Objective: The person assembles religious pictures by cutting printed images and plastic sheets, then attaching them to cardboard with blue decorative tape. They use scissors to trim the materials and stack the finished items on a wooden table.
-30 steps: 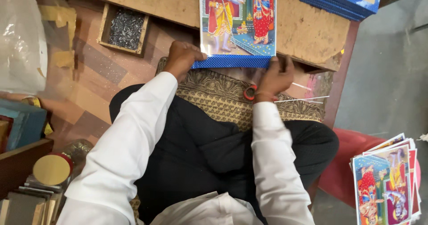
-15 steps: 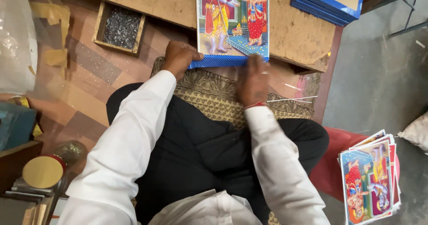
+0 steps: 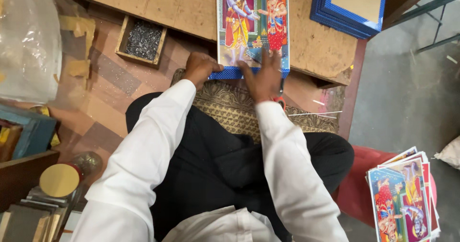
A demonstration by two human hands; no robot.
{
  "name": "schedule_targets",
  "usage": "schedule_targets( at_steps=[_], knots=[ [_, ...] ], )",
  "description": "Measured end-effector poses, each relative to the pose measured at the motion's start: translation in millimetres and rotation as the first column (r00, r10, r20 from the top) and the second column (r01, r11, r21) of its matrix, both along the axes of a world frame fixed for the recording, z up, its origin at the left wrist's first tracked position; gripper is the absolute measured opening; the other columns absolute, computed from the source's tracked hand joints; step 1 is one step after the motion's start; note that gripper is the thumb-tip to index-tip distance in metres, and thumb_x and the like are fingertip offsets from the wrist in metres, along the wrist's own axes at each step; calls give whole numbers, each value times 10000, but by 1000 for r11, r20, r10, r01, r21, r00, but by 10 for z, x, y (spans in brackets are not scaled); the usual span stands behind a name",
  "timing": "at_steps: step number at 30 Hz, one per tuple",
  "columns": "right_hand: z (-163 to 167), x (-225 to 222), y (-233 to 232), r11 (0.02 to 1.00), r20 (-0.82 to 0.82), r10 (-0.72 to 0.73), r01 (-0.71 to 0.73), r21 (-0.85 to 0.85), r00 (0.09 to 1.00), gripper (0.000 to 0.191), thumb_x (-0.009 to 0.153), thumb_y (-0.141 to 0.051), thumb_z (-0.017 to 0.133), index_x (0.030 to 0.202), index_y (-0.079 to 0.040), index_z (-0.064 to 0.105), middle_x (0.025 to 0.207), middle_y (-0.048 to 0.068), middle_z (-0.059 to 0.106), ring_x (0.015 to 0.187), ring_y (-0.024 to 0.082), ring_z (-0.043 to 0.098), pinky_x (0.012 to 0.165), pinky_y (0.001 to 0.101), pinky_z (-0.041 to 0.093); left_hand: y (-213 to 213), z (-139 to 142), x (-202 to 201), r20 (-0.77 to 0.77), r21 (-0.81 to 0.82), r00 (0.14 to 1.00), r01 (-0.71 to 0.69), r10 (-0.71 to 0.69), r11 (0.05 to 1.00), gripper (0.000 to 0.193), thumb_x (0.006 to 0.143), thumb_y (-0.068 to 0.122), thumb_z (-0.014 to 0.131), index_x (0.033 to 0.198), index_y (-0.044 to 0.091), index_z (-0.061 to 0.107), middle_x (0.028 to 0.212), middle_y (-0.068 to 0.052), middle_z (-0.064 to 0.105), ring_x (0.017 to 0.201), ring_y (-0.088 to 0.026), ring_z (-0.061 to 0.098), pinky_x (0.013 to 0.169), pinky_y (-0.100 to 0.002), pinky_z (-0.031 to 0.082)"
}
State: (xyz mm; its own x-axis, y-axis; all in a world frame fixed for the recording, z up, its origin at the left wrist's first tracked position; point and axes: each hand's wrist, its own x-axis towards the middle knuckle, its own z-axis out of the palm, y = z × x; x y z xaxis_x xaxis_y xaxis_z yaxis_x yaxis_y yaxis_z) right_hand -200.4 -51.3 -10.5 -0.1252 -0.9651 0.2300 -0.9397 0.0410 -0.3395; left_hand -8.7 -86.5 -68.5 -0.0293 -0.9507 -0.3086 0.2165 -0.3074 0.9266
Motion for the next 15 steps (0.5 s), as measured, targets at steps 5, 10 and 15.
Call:
schedule_targets(
  at_steps=[5,10,15],
  knots=[
    [-24,276,-191,996,-46,-32,35,76,998,1002,634,-647,902,1407,-97,580,1509,348,396,1382,530,366,1135,535,376,-11,57,-8,87,46,995,46,-50,998,135,708,-23,830,788,-49,724,780,-147,736,694,-208,686,624,-344,538],
    [79,287,-216,968,-34,-74,80,238,997,1007,646,-663,884,1436,-131,556,1550,274,369,1435,446,359,1138,555,353,-45,153,102,447,13,882,158,-147,987,546,708,25,794,1219,68,607,990,-143,743,905,-250,719,768,-360,567],
    [190,336,-212,946,-35,-97,103,307,995,1015,638,-668,882,1449,-159,547,1582,238,341,1462,415,326,1141,563,332,-104,138,272,622,-416,757,536,-201,734,630,814,62,799,1422,110,643,1217,-188,722,1064,-284,697,896,-381,546]
  ],
)
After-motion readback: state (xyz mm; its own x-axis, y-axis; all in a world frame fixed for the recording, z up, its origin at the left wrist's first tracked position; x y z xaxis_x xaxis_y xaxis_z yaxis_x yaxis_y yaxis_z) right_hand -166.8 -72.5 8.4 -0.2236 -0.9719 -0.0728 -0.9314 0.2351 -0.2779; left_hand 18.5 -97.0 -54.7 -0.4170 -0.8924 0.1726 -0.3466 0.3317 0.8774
